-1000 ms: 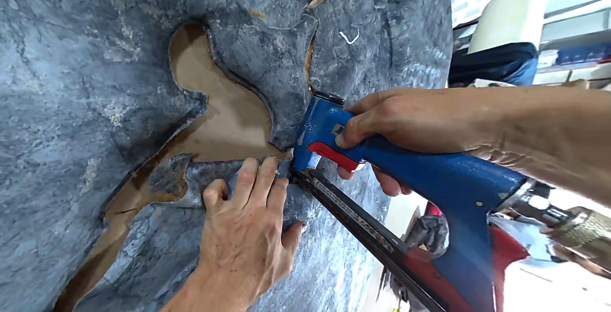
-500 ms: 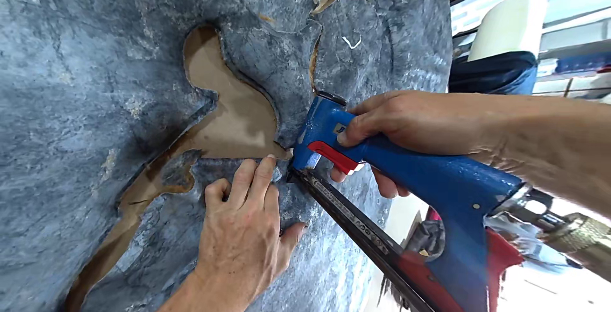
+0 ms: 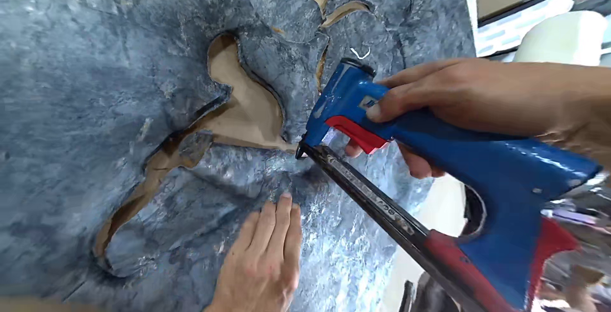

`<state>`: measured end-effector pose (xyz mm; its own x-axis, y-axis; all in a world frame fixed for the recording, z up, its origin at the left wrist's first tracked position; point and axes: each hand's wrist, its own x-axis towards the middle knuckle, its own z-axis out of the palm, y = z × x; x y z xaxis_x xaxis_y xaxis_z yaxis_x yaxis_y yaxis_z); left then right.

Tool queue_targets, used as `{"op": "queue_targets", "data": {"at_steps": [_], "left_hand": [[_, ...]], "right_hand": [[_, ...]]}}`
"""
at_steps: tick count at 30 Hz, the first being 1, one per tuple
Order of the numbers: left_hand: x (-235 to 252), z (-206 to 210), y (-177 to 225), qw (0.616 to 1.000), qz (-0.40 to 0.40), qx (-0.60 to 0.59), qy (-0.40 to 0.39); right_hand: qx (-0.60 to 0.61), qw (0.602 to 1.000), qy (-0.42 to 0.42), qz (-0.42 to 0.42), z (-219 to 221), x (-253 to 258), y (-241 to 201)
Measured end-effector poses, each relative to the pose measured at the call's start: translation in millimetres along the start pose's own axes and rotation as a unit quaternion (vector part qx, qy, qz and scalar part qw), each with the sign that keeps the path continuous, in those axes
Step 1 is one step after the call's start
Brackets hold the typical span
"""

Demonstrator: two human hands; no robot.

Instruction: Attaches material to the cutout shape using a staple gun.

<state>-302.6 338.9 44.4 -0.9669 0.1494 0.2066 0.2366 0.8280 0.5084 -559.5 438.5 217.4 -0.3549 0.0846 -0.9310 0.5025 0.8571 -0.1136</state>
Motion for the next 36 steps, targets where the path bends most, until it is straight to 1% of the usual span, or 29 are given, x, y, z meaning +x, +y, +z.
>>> {"op": "queue_targets", "data": {"at_steps": [1, 4, 6, 11, 15, 19, 24, 31, 33, 36], "left_hand": [[-3, 3, 5, 1.0, -0.013, 0.022, -0.012], [-1, 10, 9, 0.994, -0.047, 0.07, -0.063], [5, 12, 10, 0.991, -0.071, 0.071, -0.083], [11, 12, 10, 0.987, -0.121, 0.043, -0.094], [13, 10, 1, 0.988, -0.135, 0.023, -0.073], [15, 5, -10, 0.986, -0.136, 0.012, -0.093], [12, 7, -12, 0.988, -0.126, 0.017, -0.088], [12, 8, -12, 0.989, -0.121, 0.015, -0.079], [13, 8, -13, 0.989, -0.122, 0.013, -0.078], [13, 8, -13, 0.99, -0.122, 0.011, -0.073]], "right_hand": [[-0.003, 1.0, 0.024, -0.006, 4, -3, 3], [-0.054, 0.998, -0.031, -0.03, 3, 0, 2], [-0.083, 0.995, -0.026, -0.044, 10, 0, 2], [-0.148, 0.987, -0.025, -0.054, 23, 3, -12], [-0.182, 0.982, -0.021, -0.052, 39, 7, -24], [-0.199, 0.979, -0.025, -0.045, 45, 16, -31], [-0.15, 0.988, -0.028, -0.001, 43, 23, -30], [-0.087, 0.995, -0.034, 0.046, 27, 33, -19], [-0.081, 0.995, -0.039, 0.052, 27, 34, -21], [-0.086, 0.994, -0.016, 0.071, 30, 32, -24]]}}
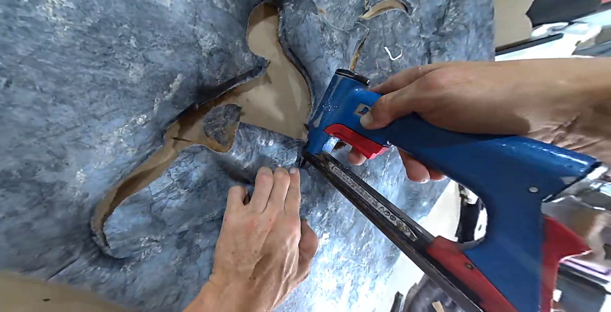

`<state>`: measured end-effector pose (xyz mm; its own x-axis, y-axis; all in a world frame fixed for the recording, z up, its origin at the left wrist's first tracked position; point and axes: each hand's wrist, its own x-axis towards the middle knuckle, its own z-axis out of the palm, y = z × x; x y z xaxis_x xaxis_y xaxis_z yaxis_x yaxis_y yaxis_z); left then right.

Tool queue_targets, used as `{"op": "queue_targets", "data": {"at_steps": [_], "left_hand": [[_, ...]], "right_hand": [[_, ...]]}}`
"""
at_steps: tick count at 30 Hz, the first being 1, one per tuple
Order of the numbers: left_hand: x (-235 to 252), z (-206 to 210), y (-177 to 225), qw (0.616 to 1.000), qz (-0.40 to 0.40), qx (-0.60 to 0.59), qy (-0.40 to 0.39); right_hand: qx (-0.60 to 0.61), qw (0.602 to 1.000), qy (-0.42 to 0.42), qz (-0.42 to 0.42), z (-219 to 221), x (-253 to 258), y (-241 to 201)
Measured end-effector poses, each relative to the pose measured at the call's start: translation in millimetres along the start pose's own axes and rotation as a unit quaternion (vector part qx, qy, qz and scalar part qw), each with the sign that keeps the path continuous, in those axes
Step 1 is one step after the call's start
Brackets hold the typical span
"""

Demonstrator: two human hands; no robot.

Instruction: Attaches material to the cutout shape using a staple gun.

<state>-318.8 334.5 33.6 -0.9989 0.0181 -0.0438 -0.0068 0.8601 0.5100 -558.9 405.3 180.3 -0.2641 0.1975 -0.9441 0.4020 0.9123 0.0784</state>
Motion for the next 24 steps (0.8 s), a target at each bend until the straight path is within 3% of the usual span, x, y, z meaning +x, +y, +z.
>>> {"op": "queue_targets", "data": {"at_steps": [9, 21, 24], "left_hand": [[-1, 0, -1, 1.0, -0.002, -0.003, -0.002], [-1, 0, -1, 1.0, 0.006, -0.008, 0.003], [-1, 1, -3, 0.999, 0.001, -0.017, 0.028]], "right_hand": [[0.051, 0.998, -0.027, 0.005, -3, 2, 16], [0.028, 0.999, -0.008, 0.022, -2, 4, 11], [0.015, 1.0, -0.013, -0.023, -11, -3, 10]]}}
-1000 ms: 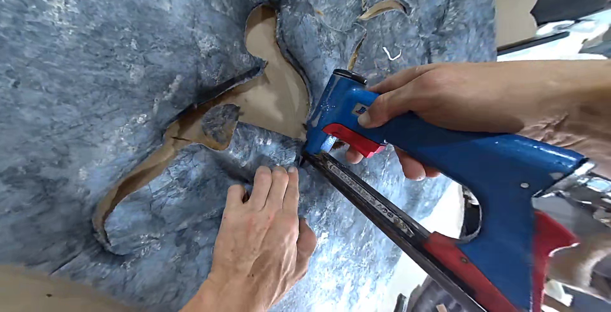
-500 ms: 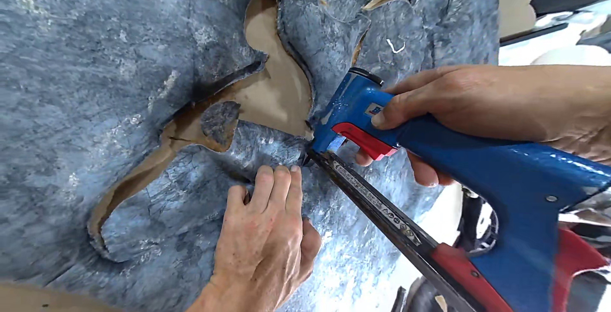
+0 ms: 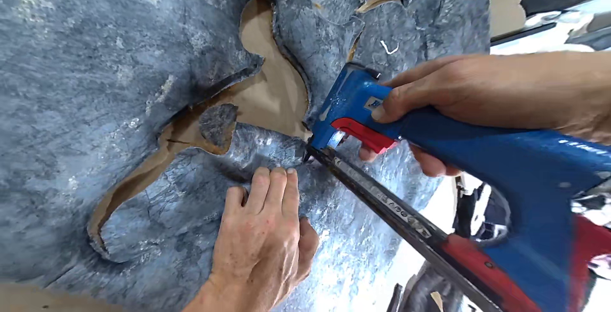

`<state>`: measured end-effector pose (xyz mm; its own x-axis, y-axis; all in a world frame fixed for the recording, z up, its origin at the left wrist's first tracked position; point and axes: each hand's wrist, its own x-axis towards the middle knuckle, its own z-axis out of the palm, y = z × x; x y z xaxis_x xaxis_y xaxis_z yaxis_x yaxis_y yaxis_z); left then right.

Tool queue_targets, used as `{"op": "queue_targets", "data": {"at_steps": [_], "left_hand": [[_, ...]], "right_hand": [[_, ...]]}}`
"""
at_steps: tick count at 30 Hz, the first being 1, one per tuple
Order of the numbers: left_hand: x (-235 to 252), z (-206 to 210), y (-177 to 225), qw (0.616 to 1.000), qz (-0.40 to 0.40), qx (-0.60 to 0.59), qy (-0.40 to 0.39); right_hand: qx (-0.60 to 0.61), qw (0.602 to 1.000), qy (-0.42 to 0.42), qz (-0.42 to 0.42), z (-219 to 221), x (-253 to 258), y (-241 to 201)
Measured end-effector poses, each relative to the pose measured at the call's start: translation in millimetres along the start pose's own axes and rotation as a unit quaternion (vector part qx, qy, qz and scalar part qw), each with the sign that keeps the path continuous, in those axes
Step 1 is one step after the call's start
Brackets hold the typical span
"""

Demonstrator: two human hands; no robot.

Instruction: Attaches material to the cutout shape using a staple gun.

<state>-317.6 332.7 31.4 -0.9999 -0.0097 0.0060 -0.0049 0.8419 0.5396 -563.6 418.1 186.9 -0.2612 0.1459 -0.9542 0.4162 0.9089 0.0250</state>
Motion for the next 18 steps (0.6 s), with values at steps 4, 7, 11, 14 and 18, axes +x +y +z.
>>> {"op": "queue_targets", "data": {"at_steps": [4, 7, 11, 14, 18], "left_hand": [[-11, 0, 0, 0.999, 0.01, -0.022, 0.044], [-10, -1, 3, 1.0, 0.014, -0.01, 0.022], [-6, -4, 2, 1.0, 0.0, -0.001, -0.011], [-6, -5, 2, 1.0, 0.0, 0.001, -0.016], [-2, -7, -1, 1.0, -0.001, 0.001, -0.023]], "right_hand": [[-0.092, 0.993, 0.008, -0.074, -1, -23, -21], [-0.198, 0.976, 0.024, -0.085, 21, -40, -45], [-0.301, 0.947, 0.043, -0.102, 38, -29, -51], [-0.375, 0.92, 0.05, -0.102, 49, -25, -53], [-0.384, 0.917, 0.047, -0.102, 64, -29, -56]]}}
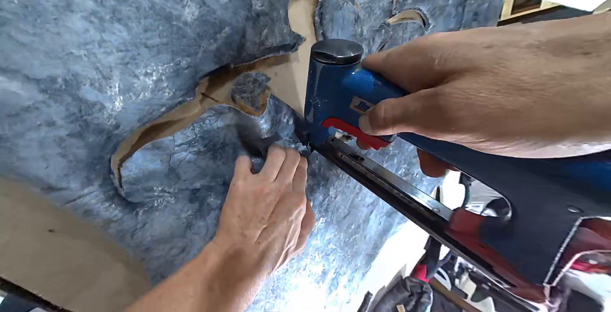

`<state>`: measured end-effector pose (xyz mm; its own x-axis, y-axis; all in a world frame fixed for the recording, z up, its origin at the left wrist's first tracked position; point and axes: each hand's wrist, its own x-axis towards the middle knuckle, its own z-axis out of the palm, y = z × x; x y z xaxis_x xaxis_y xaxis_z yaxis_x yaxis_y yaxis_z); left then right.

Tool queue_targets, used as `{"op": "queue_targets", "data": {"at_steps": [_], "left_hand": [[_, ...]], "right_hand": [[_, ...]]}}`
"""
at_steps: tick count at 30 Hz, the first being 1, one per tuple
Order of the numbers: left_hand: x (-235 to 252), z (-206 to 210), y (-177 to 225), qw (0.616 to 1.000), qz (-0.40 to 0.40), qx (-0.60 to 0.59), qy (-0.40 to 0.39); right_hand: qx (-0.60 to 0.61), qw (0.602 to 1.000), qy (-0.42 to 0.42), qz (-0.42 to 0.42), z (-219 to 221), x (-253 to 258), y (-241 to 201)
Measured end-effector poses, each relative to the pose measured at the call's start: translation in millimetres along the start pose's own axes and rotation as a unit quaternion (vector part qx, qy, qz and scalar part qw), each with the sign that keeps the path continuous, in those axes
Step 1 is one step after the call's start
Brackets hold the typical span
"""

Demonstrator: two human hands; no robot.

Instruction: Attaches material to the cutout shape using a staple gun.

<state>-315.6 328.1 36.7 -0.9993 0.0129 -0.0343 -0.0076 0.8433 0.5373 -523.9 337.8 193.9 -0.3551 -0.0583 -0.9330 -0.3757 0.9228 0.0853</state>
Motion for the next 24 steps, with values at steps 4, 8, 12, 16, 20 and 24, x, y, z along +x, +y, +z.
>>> {"op": "queue_targets", "data": {"at_steps": [4, 8, 12, 16, 20, 24], "left_hand": [[5, -4, -6, 1.0, 0.009, -0.008, -0.009], [5, -3, -7, 1.0, 0.009, -0.003, -0.007], [4, -2, -7, 1.0, 0.013, -0.008, -0.001], [3, -2, -8, 1.0, 0.014, -0.019, 0.004], [1, 0, -12, 0.998, 0.02, -0.044, 0.034], [-1, 0, -12, 0.998, 0.027, -0.039, 0.04]], "right_hand": [[0.017, 1.0, 0.0, 0.017, 1, -2, -10], [0.023, 1.0, -0.008, 0.012, 3, 2, -18], [-0.014, 1.0, -0.008, 0.008, 8, 5, -23], [-0.023, 0.992, -0.127, 0.012, -4, 12, -27], [-0.038, 0.998, -0.054, 0.018, 9, 10, -38], [-0.132, 0.988, -0.059, -0.06, 2, 19, -32]]}}
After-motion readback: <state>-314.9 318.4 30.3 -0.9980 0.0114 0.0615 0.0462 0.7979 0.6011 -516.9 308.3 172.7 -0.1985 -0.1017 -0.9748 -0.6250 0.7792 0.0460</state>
